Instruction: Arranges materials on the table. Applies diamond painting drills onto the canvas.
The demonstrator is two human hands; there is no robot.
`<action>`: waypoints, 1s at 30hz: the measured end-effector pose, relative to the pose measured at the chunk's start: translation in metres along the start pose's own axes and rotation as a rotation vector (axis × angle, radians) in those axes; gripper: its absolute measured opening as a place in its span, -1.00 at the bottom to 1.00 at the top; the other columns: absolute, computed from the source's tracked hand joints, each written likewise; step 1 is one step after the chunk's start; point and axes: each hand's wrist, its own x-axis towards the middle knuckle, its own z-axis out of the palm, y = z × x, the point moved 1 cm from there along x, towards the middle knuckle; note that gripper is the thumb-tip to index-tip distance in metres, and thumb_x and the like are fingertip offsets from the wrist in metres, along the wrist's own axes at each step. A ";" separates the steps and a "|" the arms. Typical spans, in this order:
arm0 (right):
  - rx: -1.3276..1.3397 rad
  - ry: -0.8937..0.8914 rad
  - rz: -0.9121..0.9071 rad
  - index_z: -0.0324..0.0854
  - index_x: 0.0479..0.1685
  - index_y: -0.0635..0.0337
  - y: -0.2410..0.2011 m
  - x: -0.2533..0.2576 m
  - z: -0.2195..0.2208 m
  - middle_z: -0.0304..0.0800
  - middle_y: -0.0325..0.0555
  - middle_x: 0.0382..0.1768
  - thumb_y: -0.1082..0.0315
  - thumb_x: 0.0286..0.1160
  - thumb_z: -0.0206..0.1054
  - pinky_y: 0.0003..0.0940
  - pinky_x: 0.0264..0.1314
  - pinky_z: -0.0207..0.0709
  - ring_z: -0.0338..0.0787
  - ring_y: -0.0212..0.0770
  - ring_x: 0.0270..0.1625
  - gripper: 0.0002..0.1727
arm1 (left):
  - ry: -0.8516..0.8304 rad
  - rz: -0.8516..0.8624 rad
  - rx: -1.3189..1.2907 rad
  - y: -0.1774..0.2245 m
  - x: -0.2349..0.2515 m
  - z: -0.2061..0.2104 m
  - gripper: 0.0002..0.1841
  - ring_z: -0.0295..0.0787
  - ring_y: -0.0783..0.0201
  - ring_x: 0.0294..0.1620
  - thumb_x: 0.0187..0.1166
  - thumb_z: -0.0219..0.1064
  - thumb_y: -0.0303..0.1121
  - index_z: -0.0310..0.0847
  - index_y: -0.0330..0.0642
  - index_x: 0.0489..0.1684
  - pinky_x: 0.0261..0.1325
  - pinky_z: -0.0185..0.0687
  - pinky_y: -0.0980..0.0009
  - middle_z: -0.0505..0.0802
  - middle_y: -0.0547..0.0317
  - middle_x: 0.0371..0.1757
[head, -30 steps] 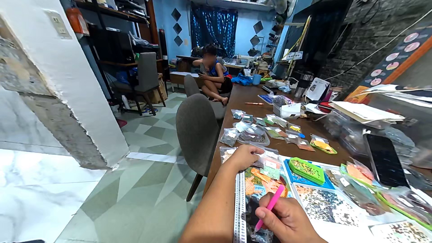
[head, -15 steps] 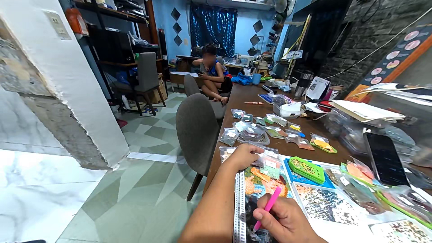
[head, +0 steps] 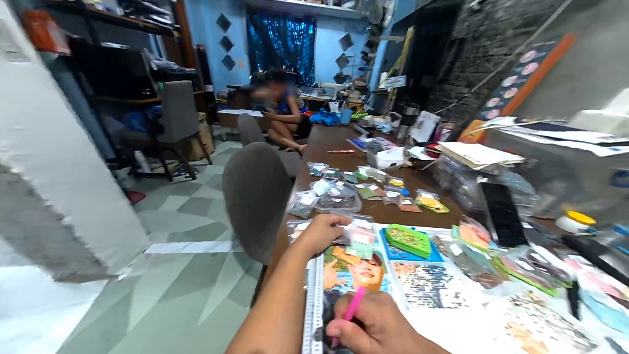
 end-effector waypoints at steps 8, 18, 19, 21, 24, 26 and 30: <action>0.111 0.236 0.511 0.66 -0.29 0.07 0.012 -0.020 -0.122 0.71 -0.51 -0.45 0.13 0.79 0.12 -0.61 -0.30 0.63 0.68 -0.63 -0.42 -0.67 | 0.021 -0.044 -0.009 -0.004 0.005 -0.002 -0.72 0.73 0.25 0.01 0.75 0.20 -0.45 0.68 -0.23 0.32 0.13 0.62 0.25 0.80 -0.01 0.17; -0.167 0.308 0.579 0.66 -0.21 0.13 0.041 -0.093 -0.169 0.67 -0.49 -0.46 0.11 0.74 0.18 -0.66 -0.30 0.59 0.66 -0.65 -0.42 -0.69 | 0.064 -0.052 -0.018 -0.007 0.004 -0.003 -0.74 0.77 0.33 -0.03 0.73 0.23 -0.50 0.72 -0.18 0.26 0.11 0.65 0.32 0.84 0.09 0.11; -0.166 0.326 0.598 0.66 -0.23 0.11 0.038 -0.091 -0.169 0.68 -0.50 -0.47 0.10 0.74 0.17 -0.67 -0.31 0.59 0.67 -0.66 -0.42 -0.69 | 0.074 -0.054 -0.020 -0.008 0.004 -0.002 -0.74 0.75 0.35 -0.07 0.72 0.23 -0.50 0.72 -0.18 0.25 0.05 0.64 0.35 0.84 0.10 0.09; -0.160 0.338 0.613 0.66 -0.27 0.08 0.035 -0.089 -0.170 0.67 -0.52 -0.48 0.08 0.76 0.13 -0.68 -0.32 0.57 0.64 -0.67 -0.43 -0.66 | 0.078 -0.061 -0.023 -0.007 0.004 -0.003 -0.74 0.73 0.37 -0.12 0.72 0.23 -0.50 0.72 -0.18 0.26 0.00 0.62 0.37 0.84 0.12 0.08; -0.177 0.303 0.586 0.67 -0.29 0.11 0.036 -0.091 -0.168 0.64 -0.52 -0.51 0.06 0.78 0.12 -0.70 -0.34 0.53 0.60 -0.70 -0.46 -0.62 | 0.081 -0.065 -0.033 -0.008 0.004 -0.003 -0.75 0.72 0.37 -0.16 0.72 0.23 -0.51 0.72 -0.19 0.25 -0.04 0.62 0.39 0.84 0.12 0.03; -0.168 0.277 0.568 0.67 -0.30 0.12 0.035 -0.092 -0.167 0.61 -0.52 -0.52 0.06 0.78 0.14 -0.72 -0.35 0.51 0.58 -0.71 -0.47 -0.62 | 0.086 -0.068 -0.035 -0.008 0.004 -0.003 -0.74 0.73 0.38 -0.16 0.72 0.23 -0.52 0.72 -0.18 0.25 -0.04 0.62 0.40 0.85 0.12 0.05; -0.158 0.257 0.514 0.67 -0.30 0.15 0.035 -0.092 -0.166 0.60 -0.51 -0.54 0.03 0.78 0.15 -0.75 -0.36 0.49 0.56 -0.74 -0.48 -0.59 | 0.096 -0.067 -0.036 -0.008 0.003 -0.002 -0.75 0.73 0.40 -0.18 0.71 0.24 -0.53 0.74 -0.18 0.22 -0.07 0.62 0.43 0.86 0.15 0.05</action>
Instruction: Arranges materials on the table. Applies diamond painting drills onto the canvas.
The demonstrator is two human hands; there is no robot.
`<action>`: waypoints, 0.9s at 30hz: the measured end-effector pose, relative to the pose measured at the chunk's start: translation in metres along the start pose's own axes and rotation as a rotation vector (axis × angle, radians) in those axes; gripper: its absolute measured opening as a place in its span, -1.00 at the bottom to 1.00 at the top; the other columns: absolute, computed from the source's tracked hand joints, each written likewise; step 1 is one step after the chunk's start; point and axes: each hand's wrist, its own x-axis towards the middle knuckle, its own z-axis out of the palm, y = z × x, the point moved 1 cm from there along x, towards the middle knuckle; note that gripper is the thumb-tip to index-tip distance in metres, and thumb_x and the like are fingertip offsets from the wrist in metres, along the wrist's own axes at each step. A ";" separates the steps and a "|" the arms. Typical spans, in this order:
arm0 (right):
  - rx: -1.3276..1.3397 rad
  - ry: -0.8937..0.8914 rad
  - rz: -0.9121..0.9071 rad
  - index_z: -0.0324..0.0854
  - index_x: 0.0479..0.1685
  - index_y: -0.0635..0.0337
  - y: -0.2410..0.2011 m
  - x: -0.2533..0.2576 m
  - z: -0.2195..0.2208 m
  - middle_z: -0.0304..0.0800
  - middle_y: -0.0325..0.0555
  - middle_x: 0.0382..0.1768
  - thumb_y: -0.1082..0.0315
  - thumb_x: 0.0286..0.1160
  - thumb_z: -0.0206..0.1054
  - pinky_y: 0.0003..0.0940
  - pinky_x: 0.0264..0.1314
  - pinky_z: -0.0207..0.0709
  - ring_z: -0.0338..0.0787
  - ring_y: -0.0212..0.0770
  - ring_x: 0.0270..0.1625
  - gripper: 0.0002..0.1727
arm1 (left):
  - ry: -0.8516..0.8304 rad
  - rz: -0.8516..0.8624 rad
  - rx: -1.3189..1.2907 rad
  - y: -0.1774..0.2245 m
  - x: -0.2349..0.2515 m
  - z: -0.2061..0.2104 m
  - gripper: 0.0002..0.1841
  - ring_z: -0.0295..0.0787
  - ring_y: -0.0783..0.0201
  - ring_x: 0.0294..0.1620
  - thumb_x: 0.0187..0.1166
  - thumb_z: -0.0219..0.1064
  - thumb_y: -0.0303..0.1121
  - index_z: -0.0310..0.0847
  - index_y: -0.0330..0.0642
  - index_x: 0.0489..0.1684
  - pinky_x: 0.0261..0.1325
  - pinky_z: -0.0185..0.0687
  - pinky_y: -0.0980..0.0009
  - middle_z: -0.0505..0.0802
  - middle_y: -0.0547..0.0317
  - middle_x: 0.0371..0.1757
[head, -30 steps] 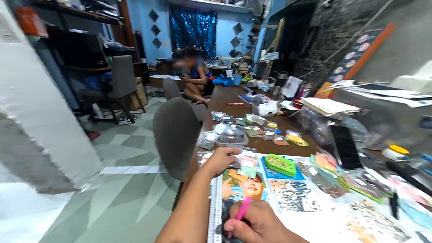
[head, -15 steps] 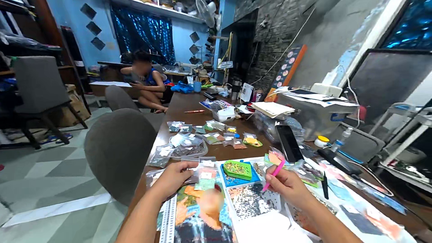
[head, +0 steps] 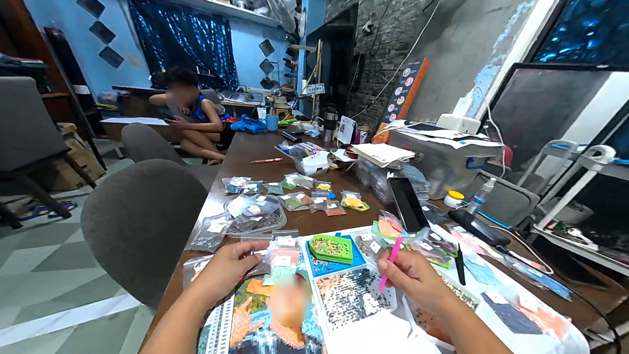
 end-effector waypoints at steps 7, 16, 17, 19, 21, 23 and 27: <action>0.000 -0.005 -0.040 0.66 -0.37 0.15 0.001 0.000 -0.002 0.58 -0.50 -0.57 0.07 0.77 0.17 -0.78 -0.38 0.47 0.55 -0.75 -0.49 -0.59 | 0.013 0.004 -0.005 -0.002 0.000 0.000 -0.75 0.75 0.40 -0.17 0.69 0.25 -0.54 0.74 -0.18 0.21 -0.06 0.64 0.43 0.87 0.15 0.04; 0.034 0.010 -0.023 0.65 -0.45 0.10 0.000 -0.001 -0.003 0.54 -0.55 -0.61 0.15 0.72 0.19 -0.81 -0.43 0.39 0.50 -0.78 -0.52 -0.65 | 0.025 -0.002 -0.029 -0.001 0.000 0.001 -0.75 0.77 0.40 -0.14 0.68 0.25 -0.56 0.74 -0.21 0.19 -0.02 0.65 0.44 0.87 0.14 0.05; 0.035 0.011 -0.020 0.65 -0.46 0.09 0.000 -0.001 -0.003 0.55 -0.55 -0.61 0.15 0.72 0.19 -0.80 -0.43 0.39 0.50 -0.78 -0.52 -0.65 | 0.026 -0.002 -0.024 -0.002 0.000 0.001 -0.75 0.77 0.40 -0.14 0.68 0.25 -0.56 0.75 -0.21 0.20 -0.01 0.65 0.44 0.87 0.14 0.05; 0.027 0.018 -0.018 0.65 -0.47 0.11 0.000 -0.001 -0.003 0.55 -0.54 -0.61 0.15 0.71 0.20 -0.78 -0.43 0.41 0.51 -0.76 -0.52 -0.64 | 0.018 0.002 -0.003 -0.002 0.000 0.000 -0.74 0.77 0.37 -0.09 0.69 0.24 -0.55 0.74 -0.19 0.21 0.02 0.64 0.39 0.87 0.14 0.10; 0.009 0.027 -0.006 0.65 -0.49 0.12 0.000 -0.001 -0.003 0.54 -0.54 -0.62 0.16 0.70 0.19 -0.78 -0.45 0.40 0.50 -0.76 -0.53 -0.63 | 0.020 0.000 0.000 -0.001 0.000 0.000 -0.75 0.77 0.38 -0.09 0.70 0.24 -0.54 0.74 -0.19 0.21 0.00 0.64 0.39 0.87 0.14 0.12; -0.001 0.040 0.015 0.65 -0.50 0.11 0.000 -0.001 -0.004 0.54 -0.54 -0.63 0.18 0.68 0.19 -0.78 -0.45 0.39 0.50 -0.76 -0.54 -0.64 | 0.018 -0.001 0.000 -0.001 0.000 0.000 -0.75 0.77 0.40 -0.09 0.70 0.24 -0.54 0.74 -0.20 0.22 0.00 0.63 0.41 0.87 0.15 0.12; 0.002 0.022 0.037 0.63 -0.54 0.06 0.000 -0.001 -0.005 0.52 -0.57 -0.65 0.17 0.66 0.20 -0.77 -0.48 0.37 0.49 -0.76 -0.56 -0.65 | 0.016 -0.009 0.007 -0.001 0.000 -0.001 -0.75 0.76 0.39 -0.12 0.70 0.24 -0.54 0.75 -0.17 0.21 -0.04 0.63 0.41 0.87 0.16 0.09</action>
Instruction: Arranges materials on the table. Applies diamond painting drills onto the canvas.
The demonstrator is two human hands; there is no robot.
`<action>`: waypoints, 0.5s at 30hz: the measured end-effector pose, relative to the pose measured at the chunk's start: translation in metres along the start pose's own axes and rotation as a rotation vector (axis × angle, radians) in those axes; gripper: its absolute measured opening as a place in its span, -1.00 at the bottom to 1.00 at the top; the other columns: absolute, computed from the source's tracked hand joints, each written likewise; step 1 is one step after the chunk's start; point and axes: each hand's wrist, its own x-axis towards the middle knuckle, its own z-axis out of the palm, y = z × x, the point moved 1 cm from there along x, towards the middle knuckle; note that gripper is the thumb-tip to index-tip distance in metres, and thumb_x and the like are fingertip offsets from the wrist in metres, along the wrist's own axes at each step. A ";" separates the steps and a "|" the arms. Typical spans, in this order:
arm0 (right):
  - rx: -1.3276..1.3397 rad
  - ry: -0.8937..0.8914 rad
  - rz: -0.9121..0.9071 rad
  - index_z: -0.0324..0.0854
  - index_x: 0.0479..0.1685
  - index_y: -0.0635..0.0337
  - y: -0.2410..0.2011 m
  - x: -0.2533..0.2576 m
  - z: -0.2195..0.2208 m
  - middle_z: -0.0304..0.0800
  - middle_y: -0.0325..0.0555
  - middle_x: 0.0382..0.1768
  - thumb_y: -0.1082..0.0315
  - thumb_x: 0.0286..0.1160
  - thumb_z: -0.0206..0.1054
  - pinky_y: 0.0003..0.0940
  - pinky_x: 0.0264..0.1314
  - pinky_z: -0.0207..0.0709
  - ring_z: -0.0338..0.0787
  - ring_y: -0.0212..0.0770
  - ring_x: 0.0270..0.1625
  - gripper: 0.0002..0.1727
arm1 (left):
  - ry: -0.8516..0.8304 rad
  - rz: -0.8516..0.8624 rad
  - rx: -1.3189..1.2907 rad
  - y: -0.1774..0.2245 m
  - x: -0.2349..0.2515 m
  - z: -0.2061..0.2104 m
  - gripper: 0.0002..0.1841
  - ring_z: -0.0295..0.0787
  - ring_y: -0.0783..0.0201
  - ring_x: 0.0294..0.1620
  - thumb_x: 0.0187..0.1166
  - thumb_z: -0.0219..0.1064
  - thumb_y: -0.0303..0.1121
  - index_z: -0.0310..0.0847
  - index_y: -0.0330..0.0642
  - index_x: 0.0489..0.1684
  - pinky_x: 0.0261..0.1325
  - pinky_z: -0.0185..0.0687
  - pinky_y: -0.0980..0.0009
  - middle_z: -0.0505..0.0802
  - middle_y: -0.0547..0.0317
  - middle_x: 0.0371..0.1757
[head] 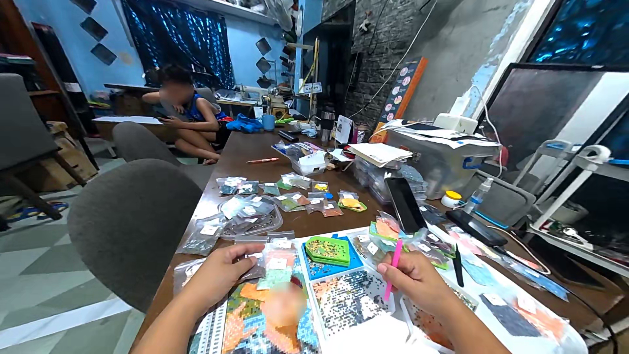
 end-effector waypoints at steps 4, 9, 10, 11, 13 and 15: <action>0.012 -0.039 -0.022 0.61 -0.54 0.07 0.001 0.000 0.002 0.50 -0.57 -0.66 0.17 0.67 0.20 -0.80 -0.49 0.33 0.46 -0.78 -0.57 -0.64 | 0.003 0.002 -0.005 -0.001 0.000 0.000 -0.75 0.77 0.38 -0.10 0.70 0.25 -0.54 0.75 -0.17 0.21 -0.03 0.64 0.40 0.87 0.16 0.09; -0.017 -0.006 -0.028 0.63 -0.52 0.10 0.002 0.000 0.001 0.52 -0.54 -0.65 0.16 0.69 0.19 -0.79 -0.48 0.35 0.47 -0.76 -0.56 -0.63 | 0.002 0.005 -0.009 -0.001 0.001 0.000 -0.75 0.77 0.38 -0.10 0.70 0.25 -0.54 0.75 -0.17 0.21 -0.01 0.64 0.40 0.87 0.17 0.10; -0.018 0.005 -0.024 0.64 -0.51 0.10 0.002 0.000 0.002 0.52 -0.54 -0.65 0.17 0.68 0.19 -0.78 -0.48 0.36 0.48 -0.77 -0.56 -0.64 | 0.003 0.004 -0.007 -0.002 0.001 0.000 -0.75 0.78 0.39 -0.10 0.70 0.25 -0.53 0.75 -0.17 0.20 -0.01 0.64 0.41 0.87 0.17 0.10; -0.017 0.010 -0.024 0.64 -0.51 0.10 0.002 0.000 0.002 0.53 -0.54 -0.64 0.17 0.68 0.19 -0.79 -0.47 0.36 0.48 -0.77 -0.56 -0.64 | 0.004 0.003 -0.006 -0.002 0.000 0.000 -0.75 0.77 0.39 -0.10 0.70 0.25 -0.53 0.76 -0.16 0.20 -0.02 0.64 0.41 0.88 0.18 0.10; -0.015 0.012 -0.028 0.64 -0.52 0.10 0.002 0.000 0.002 0.52 -0.55 -0.65 0.17 0.68 0.18 -0.80 -0.47 0.35 0.47 -0.78 -0.56 -0.64 | 0.008 0.002 -0.011 -0.001 0.000 0.001 -0.76 0.78 0.40 -0.10 0.70 0.25 -0.53 0.76 -0.16 0.20 -0.03 0.65 0.42 0.88 0.18 0.10; -0.012 0.011 -0.029 0.63 -0.51 0.10 0.002 0.000 0.002 0.51 -0.55 -0.65 0.17 0.69 0.18 -0.79 -0.48 0.34 0.46 -0.77 -0.56 -0.64 | 0.008 -0.001 -0.019 0.000 0.000 0.001 -0.76 0.78 0.40 -0.10 0.70 0.25 -0.53 0.75 -0.17 0.19 -0.03 0.64 0.44 0.88 0.17 0.10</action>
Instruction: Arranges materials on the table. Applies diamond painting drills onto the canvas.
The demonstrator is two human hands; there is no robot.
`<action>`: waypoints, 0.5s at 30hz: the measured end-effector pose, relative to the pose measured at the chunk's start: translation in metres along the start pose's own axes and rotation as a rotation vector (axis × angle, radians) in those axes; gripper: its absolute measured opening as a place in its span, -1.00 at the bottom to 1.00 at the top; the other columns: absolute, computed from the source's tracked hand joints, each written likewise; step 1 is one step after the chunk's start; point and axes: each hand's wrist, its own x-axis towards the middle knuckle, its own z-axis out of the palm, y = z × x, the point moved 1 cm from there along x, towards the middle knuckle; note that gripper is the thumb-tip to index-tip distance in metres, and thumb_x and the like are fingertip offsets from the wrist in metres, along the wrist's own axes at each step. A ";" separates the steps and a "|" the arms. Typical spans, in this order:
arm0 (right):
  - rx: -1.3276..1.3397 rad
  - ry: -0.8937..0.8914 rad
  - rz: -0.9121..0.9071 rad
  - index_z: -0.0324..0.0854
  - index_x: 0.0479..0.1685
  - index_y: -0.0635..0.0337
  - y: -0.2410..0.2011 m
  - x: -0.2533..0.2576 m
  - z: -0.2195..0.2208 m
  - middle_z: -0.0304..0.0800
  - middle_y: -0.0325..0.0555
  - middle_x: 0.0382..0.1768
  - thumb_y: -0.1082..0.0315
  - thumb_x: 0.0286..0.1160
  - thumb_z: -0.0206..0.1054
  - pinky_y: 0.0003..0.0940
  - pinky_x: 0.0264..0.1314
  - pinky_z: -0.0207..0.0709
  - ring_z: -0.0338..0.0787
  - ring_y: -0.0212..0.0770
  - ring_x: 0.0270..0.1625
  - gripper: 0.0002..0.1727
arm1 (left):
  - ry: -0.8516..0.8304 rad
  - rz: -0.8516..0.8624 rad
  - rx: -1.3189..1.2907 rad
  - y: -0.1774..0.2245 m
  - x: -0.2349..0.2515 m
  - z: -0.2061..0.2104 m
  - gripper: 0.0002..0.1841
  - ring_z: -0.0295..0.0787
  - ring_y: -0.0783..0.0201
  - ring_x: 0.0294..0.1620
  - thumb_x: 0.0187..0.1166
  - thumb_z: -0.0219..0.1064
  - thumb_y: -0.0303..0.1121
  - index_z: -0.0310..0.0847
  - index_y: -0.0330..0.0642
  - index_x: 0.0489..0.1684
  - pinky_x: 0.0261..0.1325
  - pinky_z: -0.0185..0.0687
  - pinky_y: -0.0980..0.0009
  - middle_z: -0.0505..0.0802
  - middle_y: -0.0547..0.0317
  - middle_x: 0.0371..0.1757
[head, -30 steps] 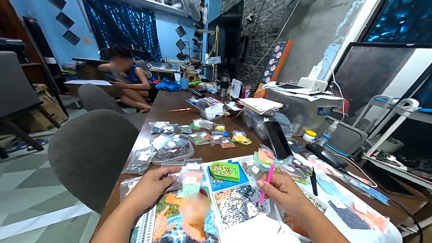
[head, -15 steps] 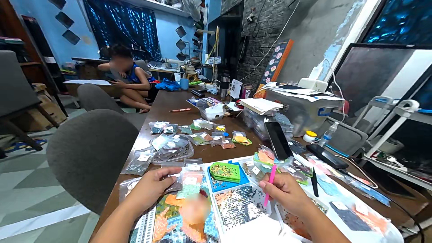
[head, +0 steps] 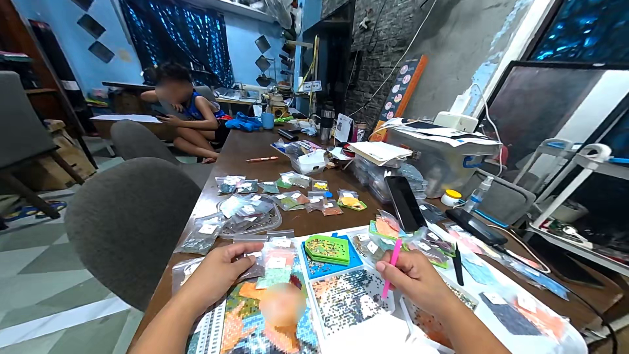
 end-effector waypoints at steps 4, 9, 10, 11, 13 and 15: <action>0.013 -0.002 0.002 0.64 -0.51 0.08 0.000 0.000 0.001 0.52 -0.56 -0.64 0.17 0.68 0.20 -0.80 -0.48 0.34 0.47 -0.78 -0.55 -0.65 | -0.003 0.002 0.003 -0.001 0.000 0.000 -0.76 0.77 0.40 -0.12 0.70 0.25 -0.54 0.75 -0.18 0.20 -0.04 0.64 0.43 0.87 0.16 0.08; 0.000 -0.017 -0.001 0.62 -0.53 0.10 0.000 0.000 0.002 0.50 -0.54 -0.66 0.17 0.69 0.20 -0.79 -0.48 0.34 0.46 -0.76 -0.57 -0.63 | -0.006 0.013 0.029 0.000 -0.001 -0.001 -0.75 0.75 0.38 -0.16 0.70 0.25 -0.53 0.75 -0.18 0.21 -0.06 0.63 0.40 0.87 0.14 0.03; -0.001 -0.018 -0.006 0.62 -0.53 0.10 0.001 0.000 0.002 0.49 -0.54 -0.66 0.17 0.69 0.20 -0.79 -0.48 0.33 0.45 -0.76 -0.57 -0.63 | -0.005 0.010 0.028 0.000 -0.001 -0.001 -0.75 0.74 0.38 -0.17 0.70 0.25 -0.53 0.75 -0.18 0.21 -0.07 0.63 0.41 0.86 0.14 0.02; -0.002 -0.020 -0.010 0.62 -0.53 0.10 0.001 0.000 0.001 0.49 -0.54 -0.66 0.17 0.69 0.20 -0.79 -0.48 0.33 0.46 -0.76 -0.56 -0.63 | -0.004 0.010 0.025 0.000 -0.001 0.000 -0.75 0.74 0.38 -0.18 0.70 0.25 -0.53 0.75 -0.17 0.21 -0.07 0.63 0.41 0.86 0.14 0.01; -0.011 -0.019 -0.014 0.62 -0.52 0.11 0.001 0.000 0.001 0.50 -0.53 -0.65 0.17 0.69 0.19 -0.80 -0.48 0.33 0.46 -0.76 -0.56 -0.63 | -0.004 0.006 0.020 0.000 0.000 0.000 -0.75 0.75 0.38 -0.17 0.70 0.26 -0.53 0.75 -0.17 0.20 -0.08 0.63 0.41 0.86 0.13 0.02; -0.023 -0.010 -0.013 0.64 -0.51 0.12 0.001 0.000 0.000 0.52 -0.52 -0.65 0.18 0.69 0.19 -0.80 -0.47 0.34 0.47 -0.76 -0.55 -0.63 | -0.005 0.003 0.021 0.000 0.000 -0.001 -0.75 0.75 0.38 -0.17 0.70 0.25 -0.53 0.75 -0.16 0.21 -0.09 0.63 0.42 0.86 0.14 0.03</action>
